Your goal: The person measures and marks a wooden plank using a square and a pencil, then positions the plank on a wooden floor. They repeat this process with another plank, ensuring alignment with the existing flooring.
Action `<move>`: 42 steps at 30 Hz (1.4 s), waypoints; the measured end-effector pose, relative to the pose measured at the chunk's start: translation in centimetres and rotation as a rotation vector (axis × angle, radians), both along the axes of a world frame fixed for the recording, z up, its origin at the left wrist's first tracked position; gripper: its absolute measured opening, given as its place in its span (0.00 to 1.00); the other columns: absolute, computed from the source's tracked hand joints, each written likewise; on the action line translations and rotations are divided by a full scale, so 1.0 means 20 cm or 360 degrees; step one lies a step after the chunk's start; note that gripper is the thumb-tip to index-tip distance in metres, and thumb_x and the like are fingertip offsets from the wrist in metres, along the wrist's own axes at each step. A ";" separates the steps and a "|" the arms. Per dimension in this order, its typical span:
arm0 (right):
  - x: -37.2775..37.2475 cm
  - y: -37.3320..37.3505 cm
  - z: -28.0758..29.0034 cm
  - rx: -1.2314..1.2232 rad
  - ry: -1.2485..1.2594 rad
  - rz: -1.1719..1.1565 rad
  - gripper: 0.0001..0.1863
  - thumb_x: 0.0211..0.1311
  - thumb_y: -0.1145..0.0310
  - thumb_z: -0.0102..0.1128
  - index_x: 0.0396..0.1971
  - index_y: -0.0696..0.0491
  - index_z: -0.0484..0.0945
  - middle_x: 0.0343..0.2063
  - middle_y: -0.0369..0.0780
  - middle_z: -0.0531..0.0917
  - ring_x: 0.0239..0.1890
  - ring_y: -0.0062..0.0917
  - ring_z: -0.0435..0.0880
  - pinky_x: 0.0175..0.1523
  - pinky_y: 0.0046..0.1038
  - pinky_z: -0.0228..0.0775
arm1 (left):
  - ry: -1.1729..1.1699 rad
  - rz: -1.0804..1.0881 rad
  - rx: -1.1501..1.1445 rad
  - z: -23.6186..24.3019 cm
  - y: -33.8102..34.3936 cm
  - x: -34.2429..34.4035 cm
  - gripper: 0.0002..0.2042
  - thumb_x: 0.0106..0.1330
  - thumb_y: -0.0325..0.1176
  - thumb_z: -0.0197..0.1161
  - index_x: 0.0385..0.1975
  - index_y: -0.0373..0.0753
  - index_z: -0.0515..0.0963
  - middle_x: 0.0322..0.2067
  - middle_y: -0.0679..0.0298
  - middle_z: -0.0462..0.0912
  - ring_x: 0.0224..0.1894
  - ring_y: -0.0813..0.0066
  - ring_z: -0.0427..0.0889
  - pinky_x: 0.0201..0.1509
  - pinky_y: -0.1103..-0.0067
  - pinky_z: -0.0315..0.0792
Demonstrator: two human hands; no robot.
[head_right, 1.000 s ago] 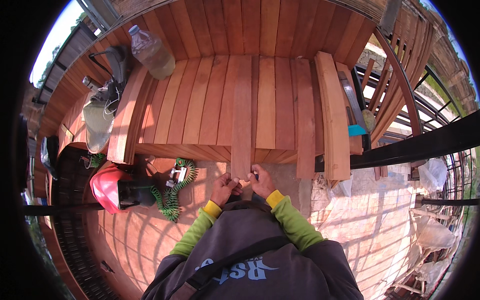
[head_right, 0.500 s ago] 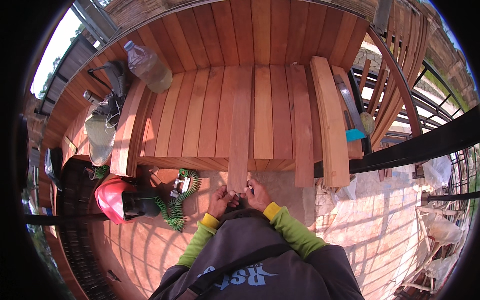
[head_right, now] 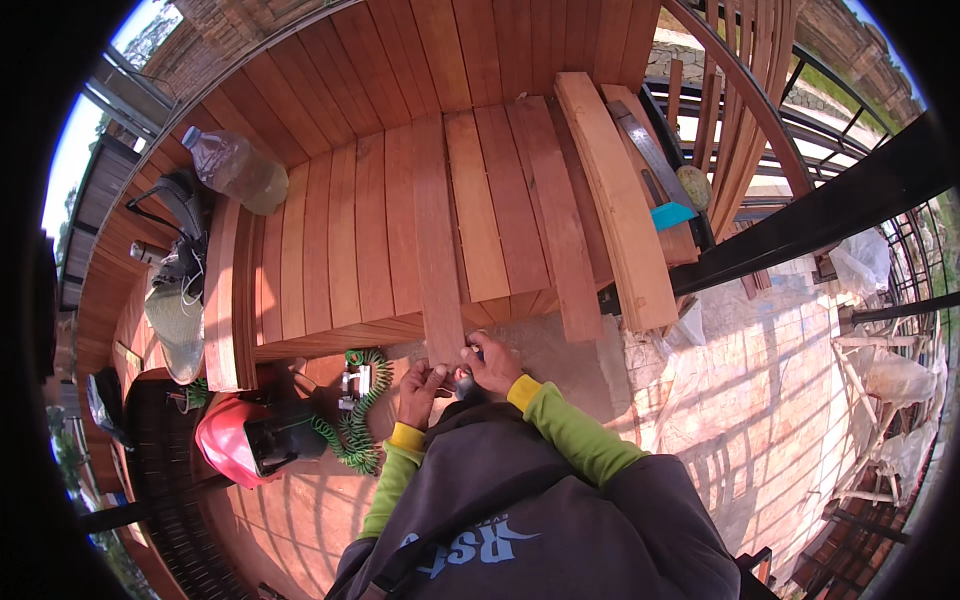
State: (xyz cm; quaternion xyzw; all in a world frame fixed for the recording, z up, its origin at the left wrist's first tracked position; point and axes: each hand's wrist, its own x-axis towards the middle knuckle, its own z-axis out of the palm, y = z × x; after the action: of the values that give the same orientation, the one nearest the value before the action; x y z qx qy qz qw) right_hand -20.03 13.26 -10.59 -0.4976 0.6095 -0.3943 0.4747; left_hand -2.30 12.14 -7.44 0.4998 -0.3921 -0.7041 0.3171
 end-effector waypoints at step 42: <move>-0.66 0.38 0.10 0.0068 -0.1250 -0.1341 0.17 0.64 0.51 0.53 0.34 0.51 0.73 0.24 0.35 0.77 0.14 0.14 0.65 0.14 0.17 0.52 | -0.0245 0.0197 0.0148 -0.11 0.25 0.10 0.09 0.65 0.35 0.58 0.38 0.36 0.74 0.25 0.62 0.79 0.24 0.79 0.78 0.27 0.84 0.73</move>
State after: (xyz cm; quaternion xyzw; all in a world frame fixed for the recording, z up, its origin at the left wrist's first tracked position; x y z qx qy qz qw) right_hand -33.26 20.87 -8.51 -0.0183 0.5410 -0.6922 0.4774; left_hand -0.34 17.12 -9.60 0.5898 -0.3506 -0.6603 0.3053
